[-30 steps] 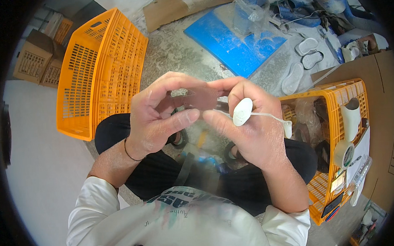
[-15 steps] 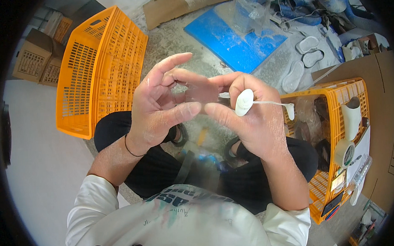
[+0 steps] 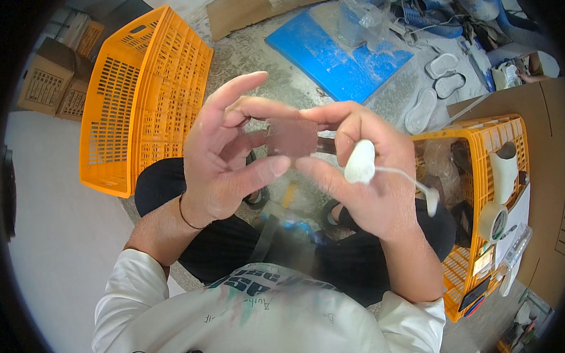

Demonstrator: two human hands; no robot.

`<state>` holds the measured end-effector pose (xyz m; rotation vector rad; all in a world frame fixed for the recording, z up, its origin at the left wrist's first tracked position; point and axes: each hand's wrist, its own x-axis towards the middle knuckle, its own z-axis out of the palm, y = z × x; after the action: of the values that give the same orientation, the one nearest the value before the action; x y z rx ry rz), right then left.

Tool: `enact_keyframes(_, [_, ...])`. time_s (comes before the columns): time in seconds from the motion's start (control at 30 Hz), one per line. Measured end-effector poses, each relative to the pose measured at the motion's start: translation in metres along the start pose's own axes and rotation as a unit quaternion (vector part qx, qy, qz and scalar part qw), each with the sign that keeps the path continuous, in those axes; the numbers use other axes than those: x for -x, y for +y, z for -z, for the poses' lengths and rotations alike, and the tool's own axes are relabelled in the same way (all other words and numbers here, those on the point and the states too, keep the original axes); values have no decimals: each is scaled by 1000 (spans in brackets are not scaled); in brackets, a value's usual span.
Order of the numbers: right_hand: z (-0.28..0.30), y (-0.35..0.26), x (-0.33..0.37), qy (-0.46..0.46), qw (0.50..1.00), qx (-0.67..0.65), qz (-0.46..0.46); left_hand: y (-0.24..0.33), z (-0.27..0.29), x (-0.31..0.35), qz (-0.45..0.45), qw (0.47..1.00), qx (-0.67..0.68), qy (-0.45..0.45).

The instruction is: The person sits on the floor and applies glue from a white bottle to a small brown object held in the left hand. The person rotates the object to cover multiple edges and surfaces with glue.

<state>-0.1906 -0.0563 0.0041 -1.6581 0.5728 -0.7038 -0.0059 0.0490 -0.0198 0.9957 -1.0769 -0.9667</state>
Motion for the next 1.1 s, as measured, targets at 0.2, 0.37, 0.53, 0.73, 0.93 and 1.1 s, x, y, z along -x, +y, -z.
enact_keyframes(0.2, [1,-5,7,-8,994,1,107,11,2,3,-108,992,-51,-48])
enact_keyframes(0.37, [1,-4,7,-31,982,3,185,23,9,1,-118,979,-120,-118])
enact_keyframes(0.53, [3,-2,4,-49,974,-8,220,27,13,2,-164,963,-175,-126])
enact_keyframes(0.73, [2,2,4,-36,982,11,185,13,7,2,-146,983,-82,-81])
enact_keyframes(0.93, [-3,8,-2,2,992,-3,123,-1,7,0,-128,989,-54,-54])
enact_keyframes(1.1, [-4,3,4,12,993,3,117,1,1,2,-144,987,-47,-44])
